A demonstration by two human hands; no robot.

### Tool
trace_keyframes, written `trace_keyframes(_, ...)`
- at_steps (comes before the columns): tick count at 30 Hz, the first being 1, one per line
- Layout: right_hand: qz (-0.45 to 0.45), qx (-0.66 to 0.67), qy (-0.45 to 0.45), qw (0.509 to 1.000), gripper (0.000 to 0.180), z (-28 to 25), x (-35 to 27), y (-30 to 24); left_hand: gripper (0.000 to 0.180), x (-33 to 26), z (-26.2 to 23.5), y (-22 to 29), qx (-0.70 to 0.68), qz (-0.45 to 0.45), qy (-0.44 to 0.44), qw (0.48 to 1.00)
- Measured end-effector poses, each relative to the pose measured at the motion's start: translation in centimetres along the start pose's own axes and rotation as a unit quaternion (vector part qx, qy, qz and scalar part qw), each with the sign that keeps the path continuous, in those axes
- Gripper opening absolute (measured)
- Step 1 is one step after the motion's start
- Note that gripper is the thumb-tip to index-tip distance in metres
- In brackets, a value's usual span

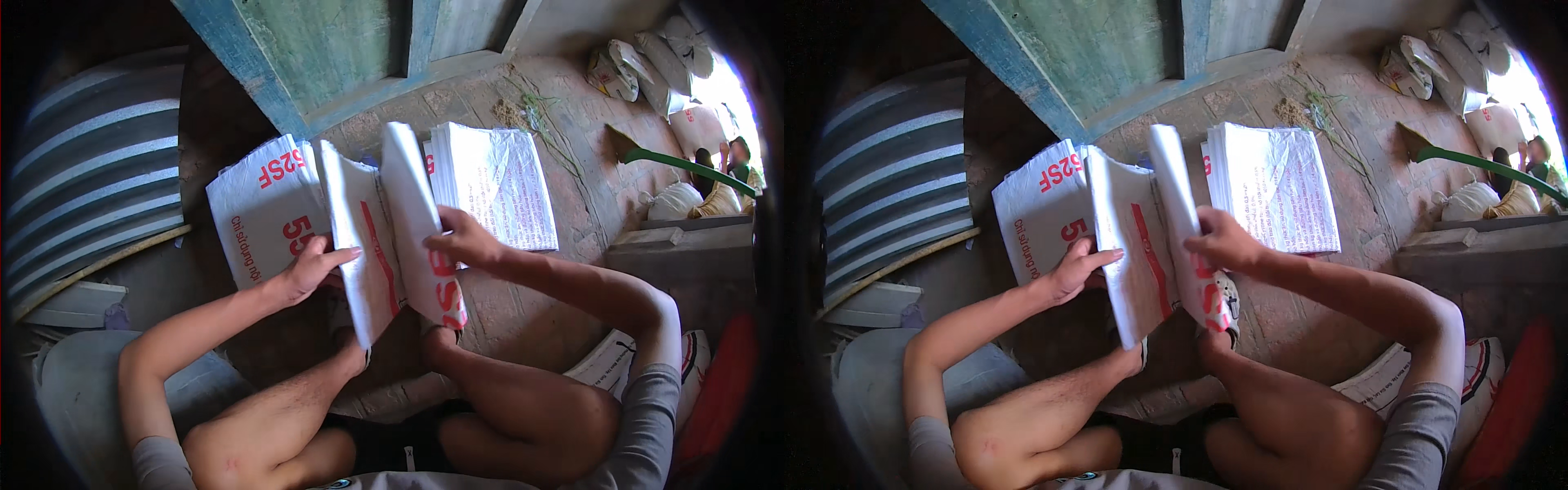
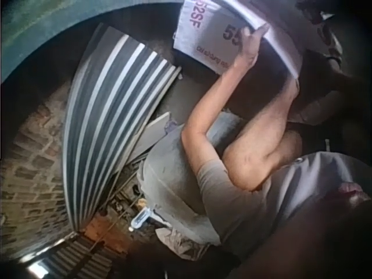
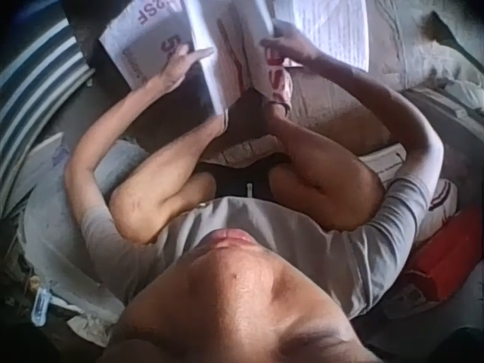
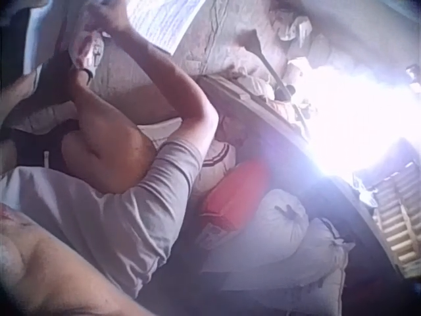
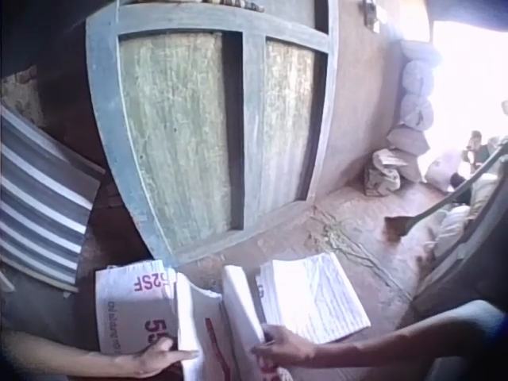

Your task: Folding empty woven plastic bags for storage or reuse.

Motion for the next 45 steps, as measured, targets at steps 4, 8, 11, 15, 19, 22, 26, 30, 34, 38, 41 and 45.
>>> trace_keyframes(4, -0.039, 0.023, -0.066, 0.997, 0.026, 4.7, -1.1, -0.2, 0.044, -0.8, 3.2, 0.8, 0.045, 0.036, -0.048, 0.997)
trace_keyframes(8, -0.052, 0.009, -0.09, 0.995, 0.035, 6.5, -2.4, -1.9, 0.043, -1.4, 3.7, 0.1, 0.054, 0.085, -0.074, 0.992)
trace_keyframes(11, -0.077, -0.074, -0.096, 0.99, 0.035, 6.2, -2.8, -2.7, 0.046, -1.9, 3.4, 0.0, 0.029, 0.053, -0.093, 0.994)
trace_keyframes(15, -0.109, -0.094, -0.144, 0.979, 0.036, 6.5, -3.0, -3.3, 0.046, -2.6, 3.3, -0.3, 0.03, 0.044, -0.078, 0.996)
trace_keyframes(19, -0.127, -0.098, -0.187, 0.969, 0.044, 6.7, -3.4, -2.4, 0.043, -2.2, 3.4, -0.9, 0.043, 0.006, -0.021, 0.999)
trace_keyframes(22, -0.116, -0.099, -0.233, 0.96, 0.051, 7.6, -3.8, -0.6, 0.041, -1.8, 2.8, -1.9, 0.157, 0.085, 0.005, 0.984)
trace_keyframes(26, 0.048, -0.035, -0.27, 0.961, 0.056, 7.2, -4.4, 2.6, 0.036, -1.6, 1.6, -2.9, 0.19, 0.123, 0.067, 0.972)
trace_keyframes(30, 0.218, -0.011, -0.215, 0.952, 0.057, 5.1, -2.9, 8.0, 0.039, -1.5, 1.1, -3.9, 0.149, 0.081, 0.07, 0.983)
trace_keyframes(34, 0.276, -0.002, -0.084, 0.957, 0.056, 1.2, -1.9, 12.4, 0.042, -2.0, 3.1, -3.4, 0.007, 0.041, -0.016, 0.999)
trace_keyframes(38, 0.305, 0.089, -0.085, 0.944, 0.044, 0.9, -1.1, 14.7, 0.057, -3.1, 4.4, -0.8, -0.204, -0.107, -0.054, 0.972)
trace_keyframes(41, 0.318, 0.134, -0.076, 0.935, 0.027, 0.0, -0.1, 14.3, 0.061, -2.7, 4.3, 0.8, -0.211, -0.123, -0.04, 0.969)
trace_keyframes(45, 0.288, 0.181, -0.04, 0.94, 0.021, -1.7, 1.1, 15.6, 0.049, -0.1, 3.3, 0.7, -0.196, -0.066, 0.017, 0.978)
Point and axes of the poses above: each hand's wrist, its own x-axis towards the middle knuckle, its own z-axis out of the palm, y = z × x, the point moved 5 cm from there along x, towards the middle knuckle, and after that the axes turned 15 degrees about y, right-handed, at the moved point
